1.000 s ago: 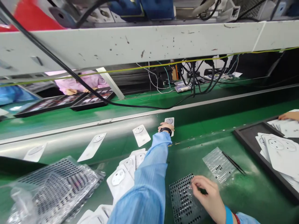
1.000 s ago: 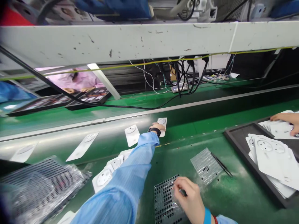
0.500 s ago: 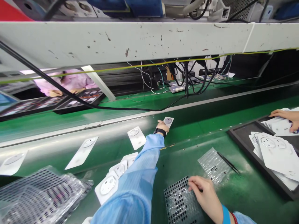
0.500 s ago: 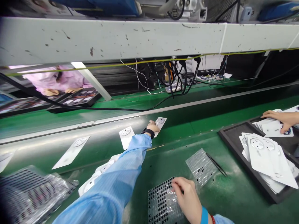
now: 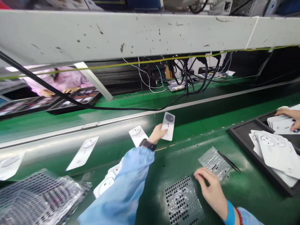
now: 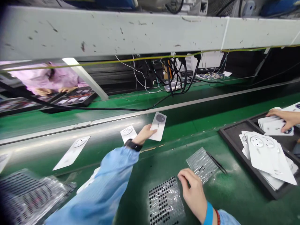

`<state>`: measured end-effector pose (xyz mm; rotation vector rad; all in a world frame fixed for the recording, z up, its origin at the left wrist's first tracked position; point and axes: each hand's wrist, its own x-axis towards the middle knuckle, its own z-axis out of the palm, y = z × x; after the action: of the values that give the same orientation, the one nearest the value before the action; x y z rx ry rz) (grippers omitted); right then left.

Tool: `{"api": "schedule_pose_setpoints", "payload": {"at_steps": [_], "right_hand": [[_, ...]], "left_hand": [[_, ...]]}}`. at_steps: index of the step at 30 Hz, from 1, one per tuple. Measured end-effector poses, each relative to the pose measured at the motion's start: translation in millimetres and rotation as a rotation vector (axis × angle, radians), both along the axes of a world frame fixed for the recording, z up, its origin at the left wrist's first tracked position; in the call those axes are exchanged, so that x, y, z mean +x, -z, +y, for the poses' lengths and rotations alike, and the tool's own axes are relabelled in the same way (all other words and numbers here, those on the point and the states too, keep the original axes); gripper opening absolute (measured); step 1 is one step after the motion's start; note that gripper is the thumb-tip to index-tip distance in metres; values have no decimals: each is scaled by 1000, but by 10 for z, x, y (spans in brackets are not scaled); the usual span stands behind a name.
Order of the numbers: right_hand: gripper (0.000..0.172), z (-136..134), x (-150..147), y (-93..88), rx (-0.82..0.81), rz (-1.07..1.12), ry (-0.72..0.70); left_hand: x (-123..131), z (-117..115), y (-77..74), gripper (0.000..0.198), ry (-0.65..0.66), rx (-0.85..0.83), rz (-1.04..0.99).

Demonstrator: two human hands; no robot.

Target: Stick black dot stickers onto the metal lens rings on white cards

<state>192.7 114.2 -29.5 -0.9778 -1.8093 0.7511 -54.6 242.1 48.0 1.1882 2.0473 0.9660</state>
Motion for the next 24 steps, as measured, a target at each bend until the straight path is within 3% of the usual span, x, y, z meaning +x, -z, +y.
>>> {"api": "schedule_pose_setpoints", "payload": {"at_steps": [4,5,7,9,14,17,20,24], "right_hand": [[13,25,24,-325,44,88,118],[12,9,16,-404,37,96,111],[11,-54,-15,-522,8,91,57],[13,-147,-50,-588,-2,75,5],[15,-330,-61,-667,19,107,-129],[13,-359,-18,-731,2,106,-168],[14,-389,19,-780,29,75,-127],[19,-451,7,-787,67,68,-145]], "left_hand": [[394,-1111,89,59,211,-48,-318],[520,-1398,115,60,256,3,-492],[782,-1878,148,51,284,42,-719],[1016,-2183,155,40,234,72,-855],[1264,-2357,128,57,6,73,-1064],[1242,-2375,119,49,-28,73,-1088],[1245,-2434,106,58,-49,99,-1105],[1313,-2492,56,50,-74,171,-1003]]}}
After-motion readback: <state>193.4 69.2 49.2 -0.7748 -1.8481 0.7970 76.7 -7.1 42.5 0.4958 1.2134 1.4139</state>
